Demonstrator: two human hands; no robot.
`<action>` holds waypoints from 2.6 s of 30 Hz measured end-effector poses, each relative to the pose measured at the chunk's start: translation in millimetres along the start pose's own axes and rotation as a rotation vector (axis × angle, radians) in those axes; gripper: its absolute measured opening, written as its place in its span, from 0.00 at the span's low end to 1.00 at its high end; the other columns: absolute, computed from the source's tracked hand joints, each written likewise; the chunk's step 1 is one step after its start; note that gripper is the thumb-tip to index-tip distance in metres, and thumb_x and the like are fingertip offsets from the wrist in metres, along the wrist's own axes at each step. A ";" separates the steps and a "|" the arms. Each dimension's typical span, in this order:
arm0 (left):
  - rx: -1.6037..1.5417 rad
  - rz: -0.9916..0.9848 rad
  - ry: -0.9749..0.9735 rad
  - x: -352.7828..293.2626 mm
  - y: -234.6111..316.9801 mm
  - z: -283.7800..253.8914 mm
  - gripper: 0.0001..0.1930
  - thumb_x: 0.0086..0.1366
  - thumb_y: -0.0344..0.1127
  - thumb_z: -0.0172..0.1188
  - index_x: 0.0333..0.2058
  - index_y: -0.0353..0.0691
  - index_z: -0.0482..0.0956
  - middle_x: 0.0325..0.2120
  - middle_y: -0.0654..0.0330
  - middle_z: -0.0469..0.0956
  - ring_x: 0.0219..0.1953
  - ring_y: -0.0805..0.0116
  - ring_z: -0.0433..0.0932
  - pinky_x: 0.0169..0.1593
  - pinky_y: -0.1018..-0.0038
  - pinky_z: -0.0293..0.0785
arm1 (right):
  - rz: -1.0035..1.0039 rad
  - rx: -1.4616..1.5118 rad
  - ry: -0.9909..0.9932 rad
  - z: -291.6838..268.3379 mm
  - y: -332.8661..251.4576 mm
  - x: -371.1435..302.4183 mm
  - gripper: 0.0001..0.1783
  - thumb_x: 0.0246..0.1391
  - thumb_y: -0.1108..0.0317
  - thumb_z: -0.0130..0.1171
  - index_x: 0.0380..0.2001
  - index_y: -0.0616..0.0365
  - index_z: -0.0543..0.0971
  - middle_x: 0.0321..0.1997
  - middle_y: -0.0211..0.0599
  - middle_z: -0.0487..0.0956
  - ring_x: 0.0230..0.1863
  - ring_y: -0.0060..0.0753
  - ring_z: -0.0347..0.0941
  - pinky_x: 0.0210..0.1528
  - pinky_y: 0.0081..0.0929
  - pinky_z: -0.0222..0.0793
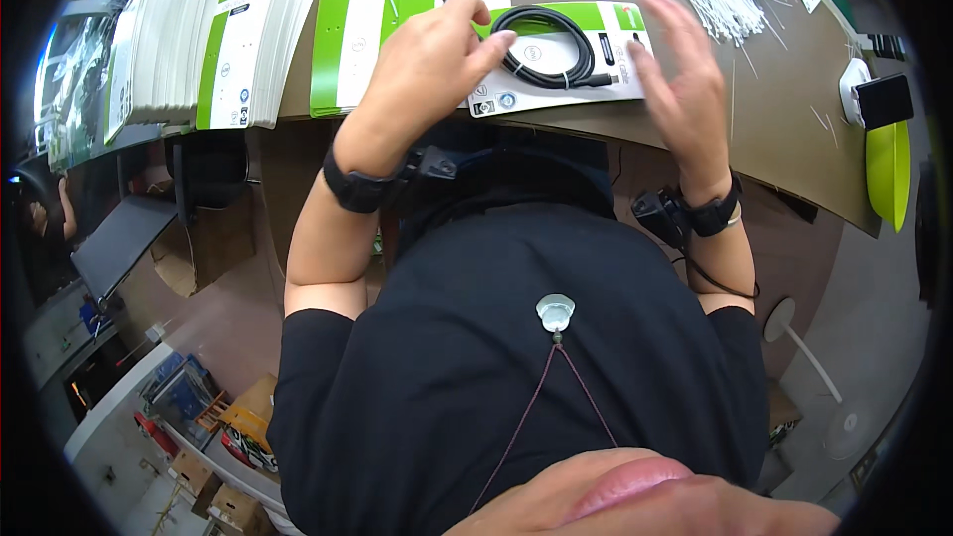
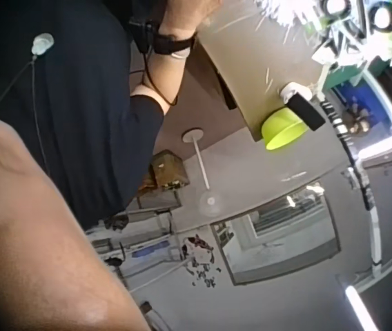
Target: Packaging USB cables into retail boxes.
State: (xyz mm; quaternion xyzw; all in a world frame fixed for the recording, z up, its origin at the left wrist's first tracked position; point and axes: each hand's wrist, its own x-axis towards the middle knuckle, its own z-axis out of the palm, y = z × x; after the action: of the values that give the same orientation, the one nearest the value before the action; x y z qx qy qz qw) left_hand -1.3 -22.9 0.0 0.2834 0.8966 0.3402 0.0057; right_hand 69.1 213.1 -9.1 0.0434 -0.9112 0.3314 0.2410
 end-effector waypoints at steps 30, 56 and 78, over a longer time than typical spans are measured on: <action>0.070 0.176 0.049 10.2 11.0 34.9 0.15 0.49 0.24 0.56 0.39 0.36 0.75 0.31 0.51 0.72 0.33 0.51 0.74 0.39 0.62 0.72 | -0.284 -0.038 -0.277 30.6 18.8 49.2 0.07 0.52 0.70 0.57 0.35 0.59 0.79 0.37 0.40 0.79 0.37 0.34 0.75 0.39 0.26 0.70; 0.219 0.366 -0.015 10.3 1.7 30.5 0.15 0.48 0.26 0.57 0.38 0.38 0.76 0.33 0.55 0.71 0.36 0.54 0.71 0.40 0.64 0.70 | -0.119 -0.129 -0.077 43.0 -8.4 -5.8 0.12 0.45 0.67 0.65 0.36 0.53 0.81 0.36 0.28 0.76 0.40 0.34 0.69 0.43 0.30 0.64; 0.024 0.009 -1.013 86.1 15.9 -20.2 0.18 0.61 0.46 0.56 0.40 0.34 0.74 0.27 0.52 0.77 0.33 0.58 0.76 0.37 0.70 0.70 | -0.260 -0.061 0.077 38.0 -7.6 -5.2 0.14 0.42 0.71 0.66 0.36 0.55 0.81 0.35 0.29 0.77 0.38 0.35 0.71 0.43 0.30 0.65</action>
State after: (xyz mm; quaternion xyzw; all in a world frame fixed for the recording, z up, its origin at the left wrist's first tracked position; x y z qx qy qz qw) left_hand -69.6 18.6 41.0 0.4167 0.7839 0.1498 0.4353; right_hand 59.9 183.0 -32.4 0.1409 -0.8976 0.2708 0.3179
